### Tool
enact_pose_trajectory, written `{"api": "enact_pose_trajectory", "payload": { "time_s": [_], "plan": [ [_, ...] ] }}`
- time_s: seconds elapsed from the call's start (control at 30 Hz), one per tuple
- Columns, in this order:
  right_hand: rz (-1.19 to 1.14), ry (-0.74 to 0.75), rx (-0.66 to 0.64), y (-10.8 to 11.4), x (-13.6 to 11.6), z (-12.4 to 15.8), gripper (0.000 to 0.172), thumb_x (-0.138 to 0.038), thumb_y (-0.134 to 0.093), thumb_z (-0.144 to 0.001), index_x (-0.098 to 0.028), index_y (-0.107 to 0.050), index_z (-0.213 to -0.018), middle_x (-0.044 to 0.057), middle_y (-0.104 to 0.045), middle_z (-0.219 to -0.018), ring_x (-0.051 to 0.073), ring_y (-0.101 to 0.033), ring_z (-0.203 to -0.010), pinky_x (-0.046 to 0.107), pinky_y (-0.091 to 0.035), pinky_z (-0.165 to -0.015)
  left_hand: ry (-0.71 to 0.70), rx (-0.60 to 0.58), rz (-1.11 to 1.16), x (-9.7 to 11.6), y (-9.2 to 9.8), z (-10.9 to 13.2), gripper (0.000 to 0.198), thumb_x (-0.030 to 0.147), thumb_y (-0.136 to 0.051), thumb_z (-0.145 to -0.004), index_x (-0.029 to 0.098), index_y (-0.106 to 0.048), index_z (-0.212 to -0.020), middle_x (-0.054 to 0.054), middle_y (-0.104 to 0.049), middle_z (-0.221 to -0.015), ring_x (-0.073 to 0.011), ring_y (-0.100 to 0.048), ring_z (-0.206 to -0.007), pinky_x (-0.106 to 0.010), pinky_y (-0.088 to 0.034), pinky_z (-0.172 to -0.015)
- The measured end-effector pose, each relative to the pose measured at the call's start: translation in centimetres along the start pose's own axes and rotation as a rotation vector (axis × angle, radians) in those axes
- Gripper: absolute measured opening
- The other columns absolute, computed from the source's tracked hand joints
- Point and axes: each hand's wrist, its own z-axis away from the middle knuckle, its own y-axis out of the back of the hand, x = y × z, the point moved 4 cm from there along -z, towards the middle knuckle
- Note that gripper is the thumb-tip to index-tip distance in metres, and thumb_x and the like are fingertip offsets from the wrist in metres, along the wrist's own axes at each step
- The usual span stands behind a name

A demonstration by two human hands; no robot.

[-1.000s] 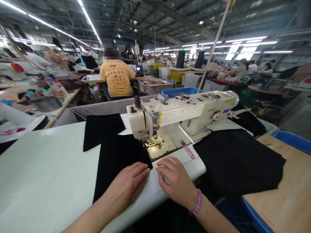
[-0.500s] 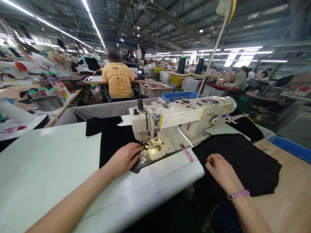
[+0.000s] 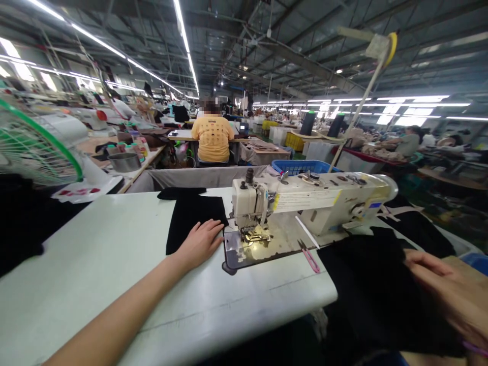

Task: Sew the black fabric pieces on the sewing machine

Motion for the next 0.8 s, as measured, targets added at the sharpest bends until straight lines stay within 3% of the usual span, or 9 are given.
{"api": "enact_pose_trajectory", "payload": {
  "time_s": [0.1,0.17,0.3,0.4,0.47,0.6,0.67,0.73,0.8],
  "plan": [
    [0.130,-0.132,-0.128,-0.2,-0.2,-0.5,0.021,-0.048,-0.071,-0.058,-0.028,-0.065,-0.060,0.016,-0.070,-0.070,0.029,-0.066,-0.060,0.046,-0.048,-0.060,-0.028,0.015,-0.011,1.6,0.7,1.6,0.037,0.024,-0.051,-0.093,0.020,-0.064,-0.128,-0.016,-0.060,-0.141,-0.0355,-0.048,-0.137,-0.068,-0.030,-0.114],
    [0.139,-0.154,0.003,0.5,-1.5,-0.2,0.018,-0.044,-0.072,-0.056,-0.029,-0.065,-0.060,0.015,-0.070,-0.071,0.028,-0.064,-0.062,0.048,-0.046,-0.062,-0.091,0.011,0.006,3.7,1.2,3.1,0.037,0.018,-0.055,-0.090,0.023,-0.065,-0.125,-0.014,-0.063,-0.138,-0.0341,-0.049,-0.137,-0.069,-0.027,-0.115],
    [-0.120,0.072,0.311,2.2,-6.1,0.7,0.028,-0.052,-0.056,-0.076,-0.027,-0.065,-0.081,0.019,-0.071,-0.105,0.031,-0.068,-0.089,0.047,-0.049,-0.069,-0.262,-0.034,0.086,8.2,2.0,5.6,0.033,0.016,-0.054,-0.090,0.024,-0.067,-0.120,-0.011,-0.067,-0.132,-0.0331,-0.052,-0.134,-0.070,-0.027,-0.115],
    [0.042,0.155,0.238,1.3,-9.6,0.9,0.025,-0.046,-0.059,-0.075,-0.022,-0.063,-0.067,0.016,-0.070,-0.083,0.031,-0.067,-0.084,0.045,-0.048,-0.071,-0.356,-0.006,0.172,11.0,2.5,6.5,0.033,0.022,-0.051,-0.095,0.027,-0.063,-0.125,-0.009,-0.068,-0.131,-0.0300,-0.056,-0.131,-0.065,-0.032,-0.116],
    [0.087,0.171,0.224,0.4,-11.8,1.6,0.017,-0.038,-0.062,-0.069,-0.021,-0.063,-0.070,0.010,-0.070,-0.082,0.027,-0.065,-0.081,0.043,-0.049,-0.075,-0.372,0.052,0.262,12.5,2.8,6.7,0.041,0.030,-0.050,-0.097,0.030,-0.053,-0.138,-0.008,-0.065,-0.135,-0.0271,-0.059,-0.128,-0.056,-0.040,-0.114],
    [-0.366,0.311,-0.339,-3.8,-17.3,5.2,0.008,-0.028,-0.057,-0.079,-0.021,-0.056,-0.075,0.005,-0.072,-0.093,0.017,-0.065,-0.082,0.029,-0.052,-0.071,-0.277,0.213,0.466,14.8,4.4,6.1,0.080,0.056,-0.056,-0.091,0.029,-0.020,-0.157,-0.013,-0.045,-0.155,-0.0309,-0.048,-0.138,-0.050,-0.050,-0.107],
    [-0.547,0.319,-0.637,-6.0,-19.7,7.6,0.008,-0.027,-0.060,-0.082,-0.020,-0.056,-0.079,0.002,-0.071,-0.087,0.013,-0.063,-0.072,0.024,-0.052,-0.065,-0.259,0.266,0.596,15.8,5.8,5.5,0.089,0.067,-0.063,-0.082,0.030,-0.028,-0.155,-0.013,-0.048,-0.153,-0.0329,-0.051,-0.136,-0.049,-0.052,-0.105],
    [-0.673,0.257,-0.755,-7.4,-20.9,9.2,0.013,-0.032,-0.062,-0.087,-0.019,-0.058,-0.085,0.001,-0.069,-0.081,0.012,-0.062,-0.066,0.023,-0.053,-0.062,-0.213,0.281,0.719,16.4,7.2,4.9,0.061,0.065,-0.066,-0.081,0.031,-0.059,-0.130,-0.007,-0.070,-0.125,-0.0282,-0.068,-0.112,-0.041,-0.060,-0.091],
    [-0.816,0.179,-0.645,-8.0,-21.1,9.7,0.025,-0.045,-0.058,-0.094,-0.019,-0.059,-0.097,0.005,-0.072,-0.092,0.016,-0.069,-0.080,0.028,-0.057,-0.072,-0.078,0.374,0.764,16.1,8.8,4.4,0.029,0.055,-0.068,-0.083,0.029,-0.071,-0.094,-0.001,-0.075,-0.093,-0.0214,-0.071,-0.084,-0.033,-0.060,-0.076]
  ]
}}
